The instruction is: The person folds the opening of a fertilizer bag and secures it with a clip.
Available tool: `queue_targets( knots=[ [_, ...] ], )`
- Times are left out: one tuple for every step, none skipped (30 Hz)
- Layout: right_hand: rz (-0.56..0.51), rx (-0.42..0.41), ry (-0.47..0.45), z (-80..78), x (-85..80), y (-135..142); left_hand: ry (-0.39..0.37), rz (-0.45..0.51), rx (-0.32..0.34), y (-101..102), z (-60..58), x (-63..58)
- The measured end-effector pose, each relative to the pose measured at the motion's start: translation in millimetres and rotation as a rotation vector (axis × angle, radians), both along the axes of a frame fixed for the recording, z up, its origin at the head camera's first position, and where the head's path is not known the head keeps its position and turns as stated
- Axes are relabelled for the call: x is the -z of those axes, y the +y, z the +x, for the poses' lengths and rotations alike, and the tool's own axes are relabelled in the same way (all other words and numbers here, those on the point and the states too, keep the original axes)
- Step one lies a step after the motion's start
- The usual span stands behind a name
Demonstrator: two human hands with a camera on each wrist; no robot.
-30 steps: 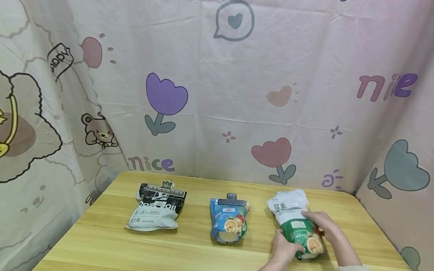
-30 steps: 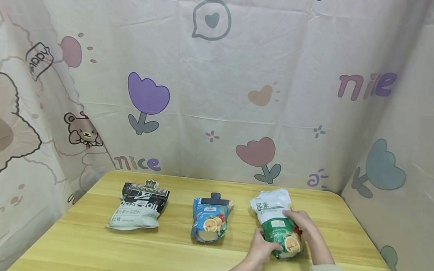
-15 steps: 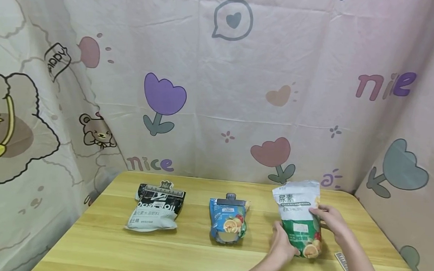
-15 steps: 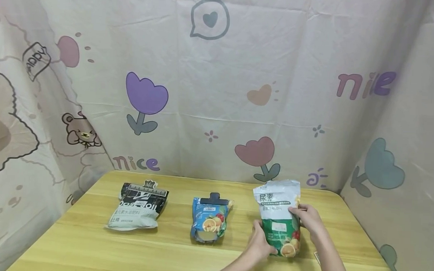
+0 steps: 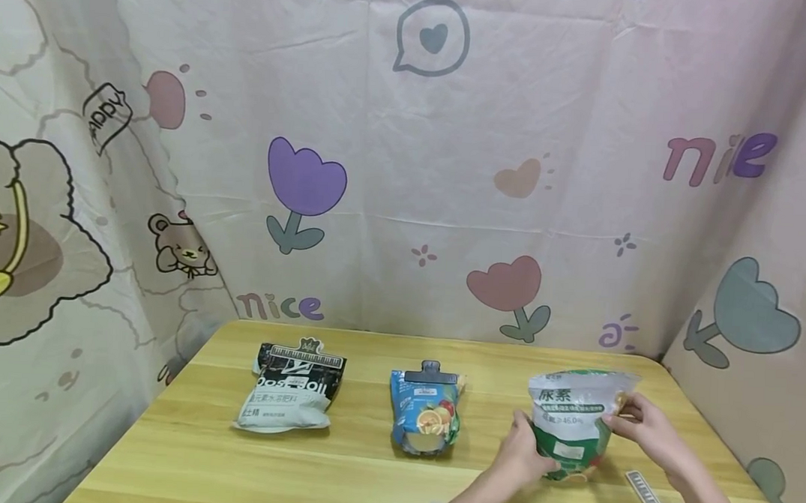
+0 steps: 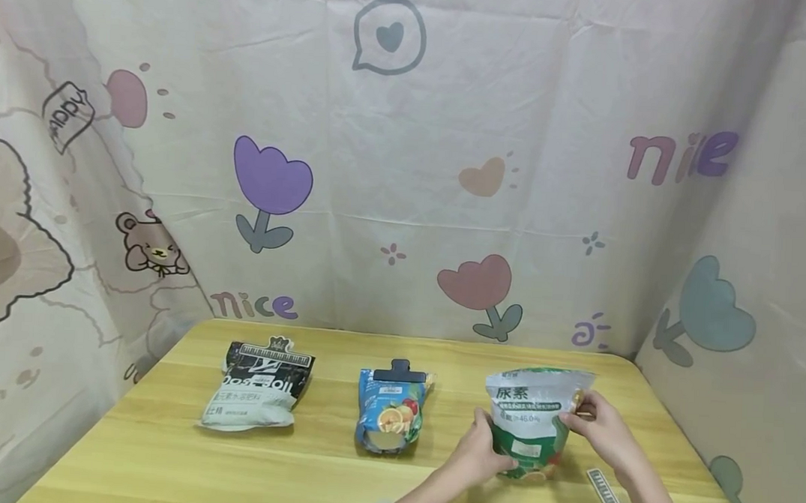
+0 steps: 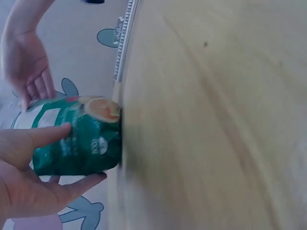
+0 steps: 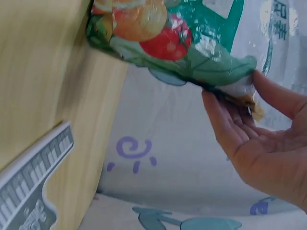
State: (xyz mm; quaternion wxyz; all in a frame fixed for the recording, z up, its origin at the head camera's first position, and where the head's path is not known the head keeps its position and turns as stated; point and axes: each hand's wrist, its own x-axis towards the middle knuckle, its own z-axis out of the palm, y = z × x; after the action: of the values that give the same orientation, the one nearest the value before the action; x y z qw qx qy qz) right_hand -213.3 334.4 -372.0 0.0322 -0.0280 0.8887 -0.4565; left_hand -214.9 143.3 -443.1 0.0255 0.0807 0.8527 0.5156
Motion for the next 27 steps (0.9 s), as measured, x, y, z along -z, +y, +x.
queue_targets(
  knots=[
    [0.003,-0.004,-0.007,1.7,-0.5,2.2,-0.012,0.014,0.015,-0.6,0.6,-1.6],
    [0.007,-0.007,-0.015,2.8,-0.7,4.2,-0.023,0.023,0.024,-1.0,1.2,-2.8],
    [0.01,-0.008,-0.022,3.8,-0.7,6.1,-0.035,0.025,0.027,-0.6,1.8,-3.4],
    [0.015,-0.005,-0.022,4.7,-0.4,7.6,-0.041,0.024,0.025,-0.1,2.4,-3.6],
    [0.018,-0.003,-0.021,5.2,0.2,8.9,-0.047,0.027,0.022,0.7,3.2,-3.6],
    [0.019,-0.004,-0.019,5.9,0.7,10.3,-0.053,0.028,0.019,1.6,3.7,-3.3],
    [0.026,0.001,-0.02,6.5,1.2,11.6,-0.055,0.029,0.018,2.8,4.2,-3.1],
    [0.031,0.002,-0.022,7.3,1.6,12.9,-0.055,0.024,0.018,3.7,4.5,-2.9],
    [0.036,0.005,-0.026,8.1,2.0,14.1,-0.059,0.019,0.021,4.7,4.9,-2.7],
    [0.041,0.004,-0.031,8.7,2.0,15.6,-0.061,0.014,0.026,5.3,4.9,-2.5],
    [0.043,0.007,-0.043,9.4,2.0,17.0,-0.063,0.006,0.037,5.5,4.9,-2.7],
    [0.045,0.008,-0.055,10.1,1.9,18.4,-0.064,-0.007,0.047,5.0,4.7,-3.2],
    [0.039,0.008,-0.066,10.6,2.1,19.7,-0.064,-0.018,0.057,4.3,4.3,-4.0],
    [0.027,0.002,-0.073,11.3,2.3,21.3,-0.07,-0.024,0.066,3.3,4.1,-5.0],
    [0.009,0.001,-0.073,11.5,2.9,22.7,-0.068,-0.02,0.079,2.1,3.4,-6.6],
    [-0.019,0.0,-0.068,11.7,3.6,24.0,-0.063,-0.016,0.088,0.3,2.8,-8.9],
    [-0.059,0.008,-0.055,12.1,4.9,24.8,-0.052,-0.001,0.093,-1.1,2.0,-11.8],
    [-0.097,0.01,-0.042,12.2,5.8,26.0,-0.039,0.03,0.099,-2.6,1.2,-15.5],
    [-0.144,0.01,-0.023,12.1,7.4,27.2,-0.028,0.082,0.108,-3.6,0.3,-19.3],
    [-0.198,0.008,0.001,11.8,9.1,28.6,-0.016,0.142,0.117,-4.7,-0.5,-23.5],
    [-0.253,0.011,0.023,11.4,10.8,29.4,-0.007,0.21,0.128,-5.6,-1.5,-27.9],
    [-0.316,0.011,0.047,11.0,12.8,30.4,-0.002,0.28,0.131,-6.2,-2.1,-32.1],
    [-0.376,0.007,0.067,10.4,14.9,31.1,0.003,0.357,0.138,-6.6,-2.6,-36.4],
    [-0.427,-0.003,0.082,10.2,16.9,32.0,0.007,0.425,0.142,-7.0,-3.0,-40.2],
    [-0.486,-0.011,0.098,9.7,19.0,32.3,0.012,0.48,0.137,-6.9,-3.1,-43.3],
    [-0.538,-0.018,0.114,9.3,20.7,32.3,0.016,0.517,0.125,-6.9,-3.1,-46.1],
    [-0.581,-0.019,0.124,9.2,22.1,31.8,0.019,0.544,0.112,-6.6,-3.3,-48.1]
  ],
)
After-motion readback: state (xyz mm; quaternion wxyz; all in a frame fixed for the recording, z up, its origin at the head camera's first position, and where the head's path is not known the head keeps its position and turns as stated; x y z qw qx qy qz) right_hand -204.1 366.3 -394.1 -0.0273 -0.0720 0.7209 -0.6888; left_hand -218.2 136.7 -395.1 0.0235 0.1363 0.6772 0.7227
